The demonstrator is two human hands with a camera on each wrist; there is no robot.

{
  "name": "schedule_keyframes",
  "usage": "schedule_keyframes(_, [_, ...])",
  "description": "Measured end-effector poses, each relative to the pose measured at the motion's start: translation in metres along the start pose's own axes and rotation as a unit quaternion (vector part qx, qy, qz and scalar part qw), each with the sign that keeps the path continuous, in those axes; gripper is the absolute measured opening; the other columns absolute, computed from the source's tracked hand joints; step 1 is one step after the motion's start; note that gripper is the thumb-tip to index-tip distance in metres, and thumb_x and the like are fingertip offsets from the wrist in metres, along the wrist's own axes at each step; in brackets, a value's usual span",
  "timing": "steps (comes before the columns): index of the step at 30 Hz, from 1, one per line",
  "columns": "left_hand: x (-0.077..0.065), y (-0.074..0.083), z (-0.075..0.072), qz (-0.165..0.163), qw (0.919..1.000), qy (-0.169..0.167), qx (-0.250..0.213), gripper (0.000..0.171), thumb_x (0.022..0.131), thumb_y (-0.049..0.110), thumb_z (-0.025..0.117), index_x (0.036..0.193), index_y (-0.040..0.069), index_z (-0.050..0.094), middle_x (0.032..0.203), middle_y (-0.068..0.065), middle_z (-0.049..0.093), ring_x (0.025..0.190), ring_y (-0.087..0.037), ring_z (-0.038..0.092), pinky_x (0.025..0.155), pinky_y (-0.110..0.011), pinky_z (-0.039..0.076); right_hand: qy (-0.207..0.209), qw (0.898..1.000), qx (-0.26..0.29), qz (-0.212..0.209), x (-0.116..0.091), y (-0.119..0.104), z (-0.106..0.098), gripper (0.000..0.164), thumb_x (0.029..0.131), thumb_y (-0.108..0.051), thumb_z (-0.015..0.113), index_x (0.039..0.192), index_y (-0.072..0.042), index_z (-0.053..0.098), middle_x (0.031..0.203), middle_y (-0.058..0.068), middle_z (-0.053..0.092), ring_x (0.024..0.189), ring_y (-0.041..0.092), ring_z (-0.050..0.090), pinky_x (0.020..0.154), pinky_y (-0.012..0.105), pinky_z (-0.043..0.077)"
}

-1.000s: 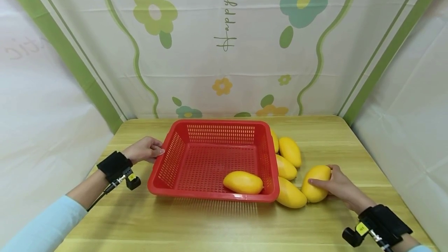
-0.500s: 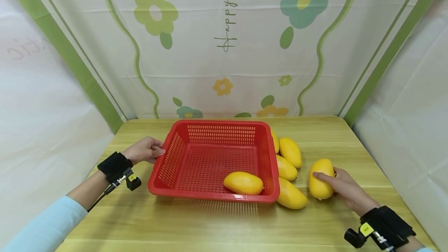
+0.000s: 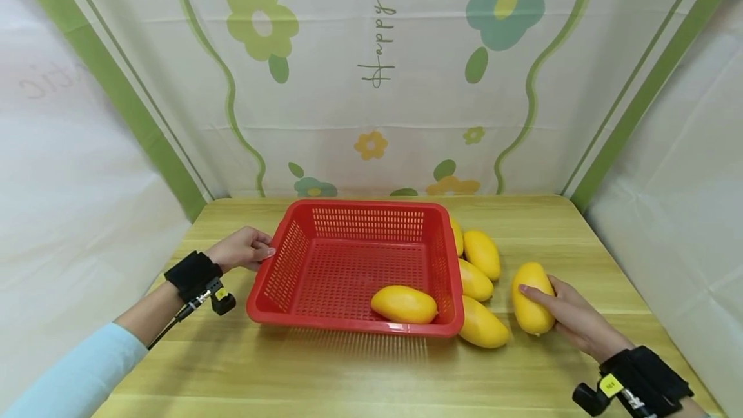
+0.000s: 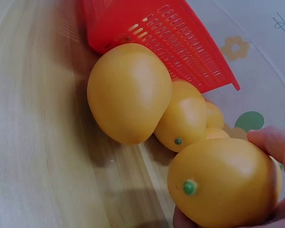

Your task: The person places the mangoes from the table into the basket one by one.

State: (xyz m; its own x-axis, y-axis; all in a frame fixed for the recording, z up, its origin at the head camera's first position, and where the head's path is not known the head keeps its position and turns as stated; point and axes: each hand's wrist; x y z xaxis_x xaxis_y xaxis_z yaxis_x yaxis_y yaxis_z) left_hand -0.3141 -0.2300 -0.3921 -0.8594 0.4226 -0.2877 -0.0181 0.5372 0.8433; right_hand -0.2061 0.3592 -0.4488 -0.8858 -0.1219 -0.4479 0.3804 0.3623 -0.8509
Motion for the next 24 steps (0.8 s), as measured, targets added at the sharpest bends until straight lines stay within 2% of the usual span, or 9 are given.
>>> schedule_keyframes(5, [0.000, -0.002, 0.000, 0.003, 1.0000, -0.003, 0.000, 0.025, 0.097, -0.001, 0.050, 0.115, -0.017, 0.057, 0.091, -0.021, 0.071, 0.078, -0.022, 0.070, 0.073, -0.039, 0.061, 0.002, 1.000, -0.001, 0.000, -0.003, -0.006, 0.000, 0.085, 0.102, -0.043, 0.041, 0.142, 0.018, -0.003, 0.124, 0.025, 0.042, 0.098, 0.018, 0.054, 0.081, 0.034, 0.056])
schedule_keyframes(9, [-0.001, -0.002, 0.000, 0.006, 1.0000, -0.004, 0.005, 0.024, 0.097, -0.001, 0.050, 0.114, -0.017, 0.057, 0.091, -0.021, 0.071, 0.078, -0.022, 0.070, 0.072, -0.038, 0.062, 0.004, 1.000, 0.001, -0.004, -0.005, -0.012, 0.001, 0.083, 0.102, -0.043, 0.041, 0.141, 0.018, 0.000, 0.118, 0.020, 0.047, 0.096, 0.018, 0.055, 0.080, 0.034, 0.057])
schedule_keyframes(24, [0.000, -0.001, 0.001, 0.004, 1.0000, 0.001, 0.002, 0.026, 0.097, -0.001, 0.050, 0.116, -0.018, 0.056, 0.093, -0.024, 0.071, 0.080, -0.024, 0.071, 0.073, -0.040, 0.061, -0.010, 0.999, 0.015, -0.038, -0.013, -0.027, 0.003, 0.076, 0.103, -0.041, 0.037, 0.143, 0.014, 0.002, 0.113, 0.015, 0.048, 0.094, 0.019, 0.054, 0.078, 0.035, 0.057])
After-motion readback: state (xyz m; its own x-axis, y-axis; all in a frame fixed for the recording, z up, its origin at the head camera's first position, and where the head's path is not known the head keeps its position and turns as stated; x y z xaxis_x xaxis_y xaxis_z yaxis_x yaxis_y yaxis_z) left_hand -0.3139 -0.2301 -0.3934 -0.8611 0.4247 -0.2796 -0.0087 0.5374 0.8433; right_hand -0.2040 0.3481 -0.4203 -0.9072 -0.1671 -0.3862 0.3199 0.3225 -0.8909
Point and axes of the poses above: each hand's wrist, its own x-axis towards the middle knuckle, its own z-axis out of the palm, y = z × x
